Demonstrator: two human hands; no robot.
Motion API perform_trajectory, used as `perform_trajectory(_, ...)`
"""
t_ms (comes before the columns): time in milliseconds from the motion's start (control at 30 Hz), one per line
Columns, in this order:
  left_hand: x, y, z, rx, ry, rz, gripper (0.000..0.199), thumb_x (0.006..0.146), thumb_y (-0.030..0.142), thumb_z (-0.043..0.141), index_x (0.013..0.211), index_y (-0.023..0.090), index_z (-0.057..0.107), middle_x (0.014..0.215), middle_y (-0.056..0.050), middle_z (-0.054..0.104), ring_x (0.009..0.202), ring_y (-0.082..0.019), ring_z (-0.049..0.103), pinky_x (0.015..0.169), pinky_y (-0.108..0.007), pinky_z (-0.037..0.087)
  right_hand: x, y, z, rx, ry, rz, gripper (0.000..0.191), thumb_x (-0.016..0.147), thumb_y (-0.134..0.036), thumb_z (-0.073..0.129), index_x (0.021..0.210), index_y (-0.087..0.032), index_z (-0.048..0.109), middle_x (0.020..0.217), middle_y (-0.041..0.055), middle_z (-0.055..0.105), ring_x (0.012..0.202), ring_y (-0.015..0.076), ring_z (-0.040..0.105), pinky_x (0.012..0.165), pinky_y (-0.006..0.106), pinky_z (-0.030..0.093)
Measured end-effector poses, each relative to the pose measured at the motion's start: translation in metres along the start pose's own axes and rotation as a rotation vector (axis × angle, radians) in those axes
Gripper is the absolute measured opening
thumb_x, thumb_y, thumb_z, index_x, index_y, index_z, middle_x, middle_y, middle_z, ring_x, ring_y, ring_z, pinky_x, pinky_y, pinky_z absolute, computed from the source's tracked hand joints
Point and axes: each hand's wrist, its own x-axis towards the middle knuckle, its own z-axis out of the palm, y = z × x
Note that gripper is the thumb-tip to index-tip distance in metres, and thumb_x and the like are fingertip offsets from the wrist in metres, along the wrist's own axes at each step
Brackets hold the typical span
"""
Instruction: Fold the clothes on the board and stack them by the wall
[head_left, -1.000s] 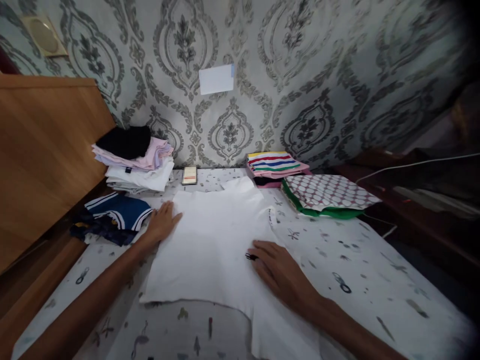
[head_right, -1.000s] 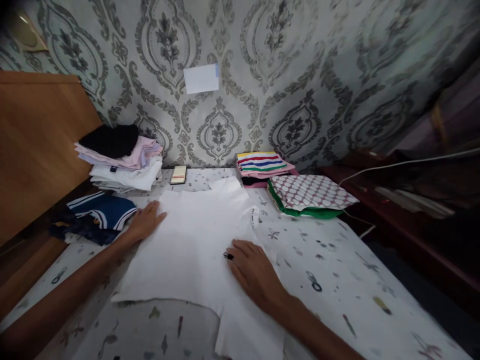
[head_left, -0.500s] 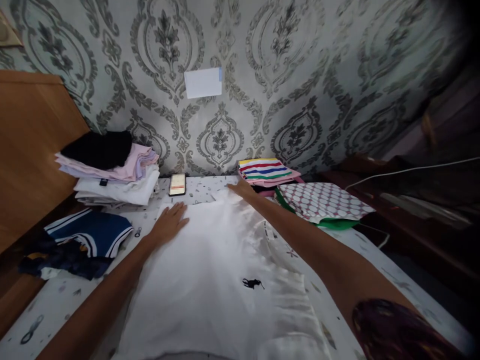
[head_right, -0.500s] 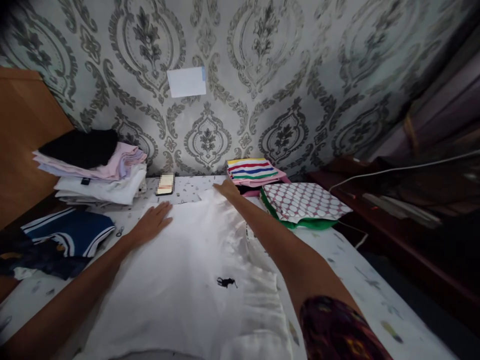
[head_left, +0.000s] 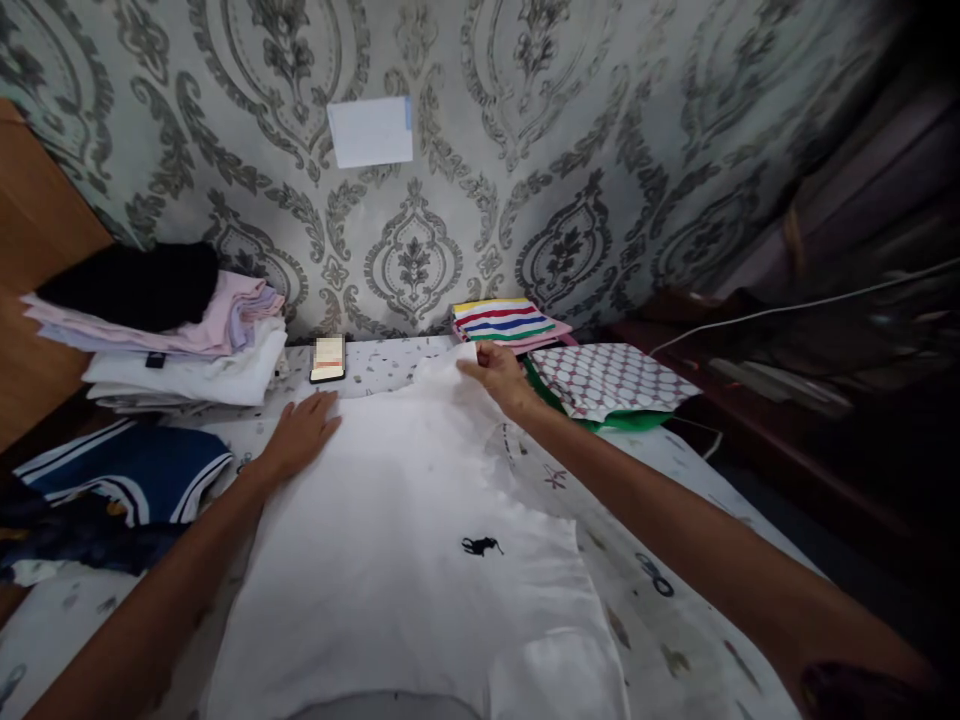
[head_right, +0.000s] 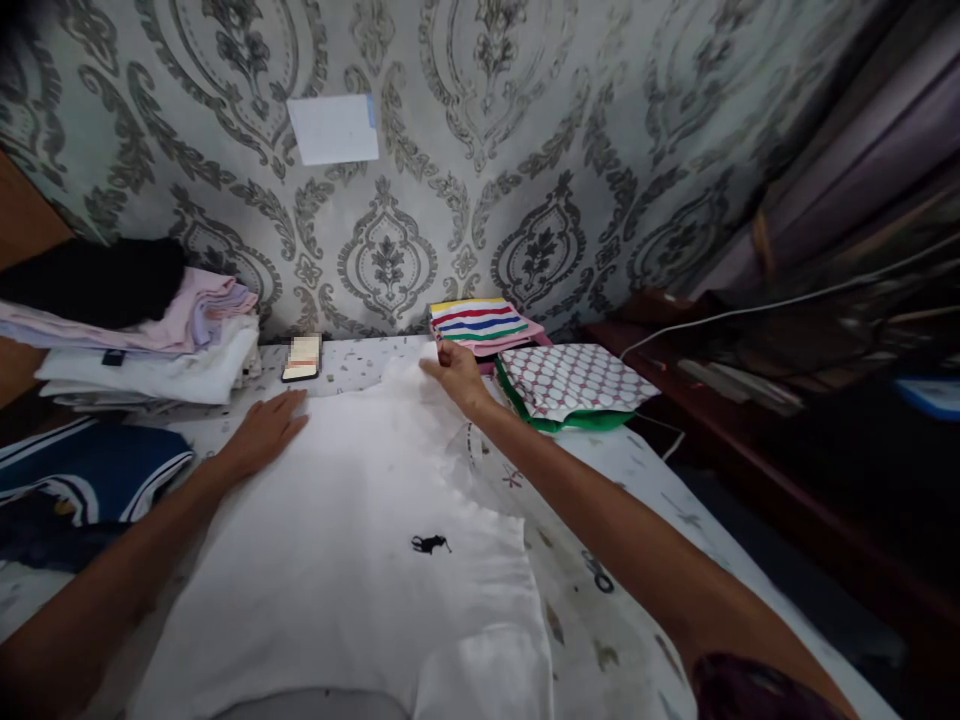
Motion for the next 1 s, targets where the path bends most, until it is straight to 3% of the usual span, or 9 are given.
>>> perform_trajectory(167,0.008,-0.020,-0.011,0.080,0.100,0.062,0.049,0.095,0.034,0.036,0.136,0.012,0.053,0.119,-0.018,0.063,0.112,-0.033,0.057,0.098,-0.049,0.045,-0.063,-0.014,-0.005,-0.174,-0.047,-0.089,0.026,0.073,-0.042,0.073,0.072,-0.022,0.056,0.066,-0.0035,0.058,0.065,0.0141,0.054,0.064,0.027,0.046)
perform_trajectory(267,0.007,-0.029,-0.018,0.076,0.162,0.137,0.036,0.091,0.028,0.038,0.110,0.015,0.065,0.102,-0.014,0.063,0.100,-0.031,0.058,0.093,-0.046,0.047,-0.101,-0.019,-0.005,-0.373,-0.053,-0.160,0.014,0.081,-0.033,0.062,0.075,-0.021,0.060,0.069,-0.0023,0.059,0.069,0.0149,0.056,0.068,0.028,0.046)
perform_trajectory(400,-0.005,-0.027,-0.029,0.085,0.223,0.173,0.023,0.088,0.027,0.041,0.087,0.019,0.063,0.094,-0.013,0.063,0.093,-0.029,0.059,0.086,-0.043,0.049,-0.139,-0.021,-0.006,-0.580,-0.104,-0.184,0.011,0.084,-0.020,0.055,0.085,-0.022,0.066,0.081,0.0014,0.069,0.076,0.0177,0.062,0.073,0.030,0.047)
perform_trajectory(567,-0.026,-0.014,-0.040,0.164,0.219,0.172,0.026,0.089,0.026,0.037,0.087,0.020,0.062,0.090,-0.013,0.068,0.089,-0.030,0.062,0.081,-0.044,0.049,-0.156,-0.023,-0.012,-0.664,-0.156,-0.192,0.025,0.076,-0.006,0.054,0.087,-0.022,0.068,0.090,0.0032,0.073,0.086,0.0198,0.065,0.079,0.032,0.049)
perform_trajectory(733,-0.045,-0.006,-0.047,0.229,0.250,0.199,0.031,0.094,0.027,0.033,0.090,0.021,0.063,0.091,-0.012,0.070,0.089,-0.030,0.064,0.081,-0.044,0.048,-0.161,-0.030,-0.021,-0.642,-0.103,-0.186,0.023,0.079,-0.008,0.055,0.090,-0.022,0.070,0.090,0.0029,0.073,0.081,0.0178,0.065,0.075,0.030,0.050)
perform_trajectory(1000,-0.067,-0.010,-0.040,0.231,0.241,0.311,0.032,0.095,0.022,0.034,0.097,0.020,0.065,0.097,-0.012,0.070,0.093,-0.030,0.064,0.086,-0.044,0.048,-0.176,-0.023,-0.033,-0.630,-0.160,-0.233,0.025,0.080,-0.009,0.055,0.095,-0.022,0.071,0.096,0.0051,0.072,0.082,0.0177,0.065,0.075,0.032,0.052)
